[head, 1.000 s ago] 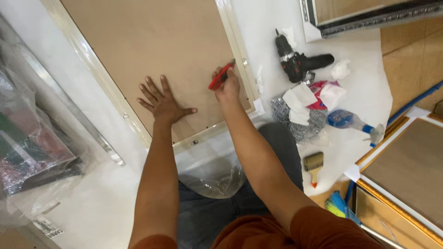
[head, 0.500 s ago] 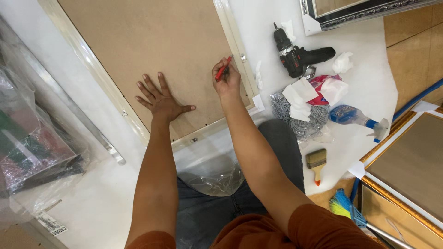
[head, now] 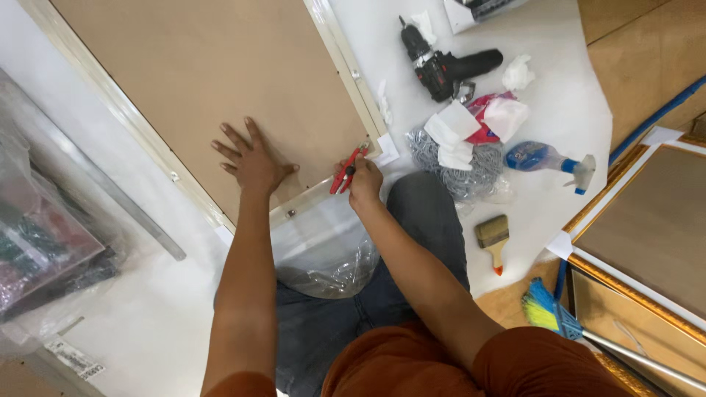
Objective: The person removes protective plastic wrap from a picture frame using a utility knife, then uses a power drill to remove screws from the frame's backboard. The person then removes the backboard and sets it aside.
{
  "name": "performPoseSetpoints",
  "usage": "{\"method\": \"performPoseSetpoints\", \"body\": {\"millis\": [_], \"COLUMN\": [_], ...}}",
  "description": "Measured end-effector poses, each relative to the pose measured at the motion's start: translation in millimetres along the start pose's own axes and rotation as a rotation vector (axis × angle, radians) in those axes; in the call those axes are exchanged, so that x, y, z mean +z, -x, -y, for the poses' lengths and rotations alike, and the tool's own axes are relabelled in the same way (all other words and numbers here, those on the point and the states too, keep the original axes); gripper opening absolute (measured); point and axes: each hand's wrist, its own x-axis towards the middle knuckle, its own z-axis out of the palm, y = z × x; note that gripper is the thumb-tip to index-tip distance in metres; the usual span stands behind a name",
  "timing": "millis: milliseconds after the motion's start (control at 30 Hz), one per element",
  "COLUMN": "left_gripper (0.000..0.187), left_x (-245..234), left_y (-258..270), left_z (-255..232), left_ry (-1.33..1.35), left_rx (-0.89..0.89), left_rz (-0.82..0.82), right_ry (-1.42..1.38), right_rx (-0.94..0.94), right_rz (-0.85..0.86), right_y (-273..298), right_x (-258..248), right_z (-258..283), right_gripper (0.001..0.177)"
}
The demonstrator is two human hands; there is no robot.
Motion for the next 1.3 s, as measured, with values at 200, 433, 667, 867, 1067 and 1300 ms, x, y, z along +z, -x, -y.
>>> {"method": "performPoseSetpoints", "body": {"millis": [200, 433, 667, 867, 1067, 1300], "left_gripper": [0.150, 0.153, 0.154, 0.154, 0.153, 0.126], "left_x": [4.4, 2.7, 1.0, -6.3, -1.8, 46.0], "left_y": [-3.2, -1.5, 2.8, 5.1, 4.7, -12.6], "left_z": [-1.6, -5.0, -6.7, -11.8, -7.5, 2.3], "left_ry": [0.011, 0.003, -0.014, 0.023, 0.011, -0.085], "left_rx": [-0.023, -0.044, -0.041, -0.041, -0.021, 0.090], "left_rz": [-0.005, 0.015, 0.007, 0.034, 0.021, -0.205], "right_ry": [-0.011, -0.082, -0.469, -0.636, -0.780, 0.219], "right_rx": [-0.039, -0.011, 0.100, 0.278, 0.307, -0.019], "right_rz": [0.005, -0.073, 0.110, 0.019, 0.138, 0.393], "right_y": [-26.2, -38.0, -56.3, -65.7, -66.4, -26.3], "right_x": [-2.8, 11.1, 6.8, -0.9, -2.4, -9.1], "right_z": [-8.9, -16.2, -27.2, -17.3, -10.0, 72.8], "right_gripper": [0.028, 0.024, 0.036, 0.024, 0.025, 0.022]}}
